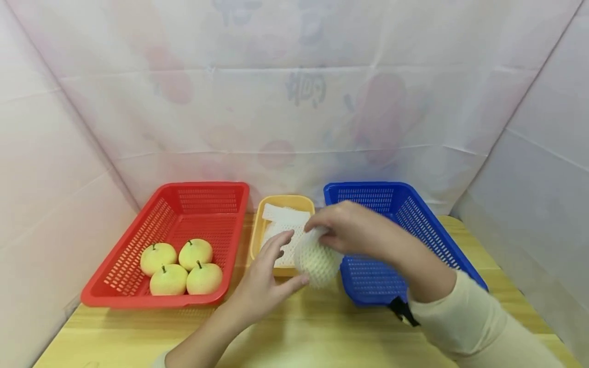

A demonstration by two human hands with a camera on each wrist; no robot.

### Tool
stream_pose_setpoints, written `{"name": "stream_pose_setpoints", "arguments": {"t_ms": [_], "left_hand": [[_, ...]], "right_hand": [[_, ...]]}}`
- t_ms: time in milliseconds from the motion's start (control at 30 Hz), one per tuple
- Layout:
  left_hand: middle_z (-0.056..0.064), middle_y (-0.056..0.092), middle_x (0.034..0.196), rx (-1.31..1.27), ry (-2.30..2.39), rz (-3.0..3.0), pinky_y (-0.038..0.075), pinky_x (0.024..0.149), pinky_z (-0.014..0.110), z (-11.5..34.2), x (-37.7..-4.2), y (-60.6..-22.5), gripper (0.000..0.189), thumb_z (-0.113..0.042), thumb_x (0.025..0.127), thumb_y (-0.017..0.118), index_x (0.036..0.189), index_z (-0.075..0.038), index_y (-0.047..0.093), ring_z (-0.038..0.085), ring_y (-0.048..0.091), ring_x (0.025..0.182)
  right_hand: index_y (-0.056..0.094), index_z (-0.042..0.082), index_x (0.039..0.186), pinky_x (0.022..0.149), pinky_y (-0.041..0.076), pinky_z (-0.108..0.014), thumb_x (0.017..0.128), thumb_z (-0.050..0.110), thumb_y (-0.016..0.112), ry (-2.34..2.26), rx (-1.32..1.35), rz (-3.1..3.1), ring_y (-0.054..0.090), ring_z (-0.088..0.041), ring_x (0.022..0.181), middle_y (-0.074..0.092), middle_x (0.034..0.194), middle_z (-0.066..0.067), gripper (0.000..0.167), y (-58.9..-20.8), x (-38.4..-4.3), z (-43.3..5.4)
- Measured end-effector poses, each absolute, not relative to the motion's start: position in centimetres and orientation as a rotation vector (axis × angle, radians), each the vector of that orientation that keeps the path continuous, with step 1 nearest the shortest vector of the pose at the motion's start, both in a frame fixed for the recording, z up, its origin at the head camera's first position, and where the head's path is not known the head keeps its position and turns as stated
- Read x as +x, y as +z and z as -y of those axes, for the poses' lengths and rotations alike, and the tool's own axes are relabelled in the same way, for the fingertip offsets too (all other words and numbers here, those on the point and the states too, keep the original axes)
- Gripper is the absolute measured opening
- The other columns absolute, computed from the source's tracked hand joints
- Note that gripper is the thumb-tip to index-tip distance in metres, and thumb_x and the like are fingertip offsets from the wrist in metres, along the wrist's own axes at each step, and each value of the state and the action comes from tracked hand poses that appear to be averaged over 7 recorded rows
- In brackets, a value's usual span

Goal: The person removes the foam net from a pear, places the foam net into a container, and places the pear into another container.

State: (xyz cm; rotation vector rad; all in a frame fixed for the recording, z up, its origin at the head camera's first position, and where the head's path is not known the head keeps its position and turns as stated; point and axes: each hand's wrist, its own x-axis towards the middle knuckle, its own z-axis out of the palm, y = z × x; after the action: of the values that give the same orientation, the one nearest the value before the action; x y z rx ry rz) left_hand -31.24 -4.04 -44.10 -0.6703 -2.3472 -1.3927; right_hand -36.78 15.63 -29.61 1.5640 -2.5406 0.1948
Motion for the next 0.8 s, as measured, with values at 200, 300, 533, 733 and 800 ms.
{"name": "stream_pose_setpoints", "arguments": {"t_ms": [200,300,533,733,800], "left_hand": [[-0.012,0.047,0.144,-0.665,-1.575,2.517,0.052,0.094,0.033,5.3,-29.9,-45.7,0.087,-0.056,0.079,0.076,0.15,-0.039,0.03,0.01,0.055,0.119],[-0.014,0.054,0.136,-0.666,-1.629,2.559,0.053,0.086,0.025,5.9,-29.5,-46.7,0.082,-0.052,0.077,0.079,0.147,-0.039,0.037,0.005,0.059,0.108],[-0.013,0.061,0.125,-0.688,-1.626,2.62,0.052,0.086,0.02,7.2,-29.3,-48.8,0.072,-0.044,0.077,0.082,0.139,-0.033,0.049,0.001,0.06,0.103],[-0.013,0.064,0.113,-0.64,-1.577,2.691,0.052,0.079,0.02,8.0,-29.9,-49.7,0.065,-0.045,0.074,0.084,0.131,-0.03,0.056,0.0,0.061,0.094],[-0.011,0.065,0.111,-0.634,-1.58,2.701,0.052,0.077,0.02,8.0,-30.3,-49.9,0.062,-0.043,0.073,0.086,0.127,-0.027,0.059,0.0,0.061,0.092]], "right_hand": [[0.073,0.014,0.112,0.075,0.057,-0.021,0.084,0.001,0.074,0.522,1.686,2.55,0.068,-0.008,0.093,0.074,0.104,0.003,0.031,-34.3,-35.2,-13.8],[0.073,0.017,0.113,0.076,0.057,-0.02,0.085,0.002,0.072,0.685,1.687,2.587,0.066,-0.004,0.094,0.073,0.105,0.007,0.031,-36.6,-34.8,-13.1],[0.073,0.018,0.11,0.079,0.055,-0.021,0.084,0.002,0.07,0.691,1.648,2.656,0.065,-0.002,0.094,0.072,0.104,0.01,0.03,-39.8,-34.5,-11.4],[0.073,0.019,0.111,0.08,0.055,-0.024,0.083,0.002,0.07,0.578,1.606,2.712,0.064,-0.003,0.094,0.071,0.104,0.01,0.033,-40.6,-34.3,-10.1],[0.073,0.018,0.111,0.082,0.055,-0.025,0.083,0.003,0.07,0.539,1.599,2.726,0.065,-0.004,0.096,0.071,0.105,0.01,0.032,-40.7,-34.4,-9.9]]}}
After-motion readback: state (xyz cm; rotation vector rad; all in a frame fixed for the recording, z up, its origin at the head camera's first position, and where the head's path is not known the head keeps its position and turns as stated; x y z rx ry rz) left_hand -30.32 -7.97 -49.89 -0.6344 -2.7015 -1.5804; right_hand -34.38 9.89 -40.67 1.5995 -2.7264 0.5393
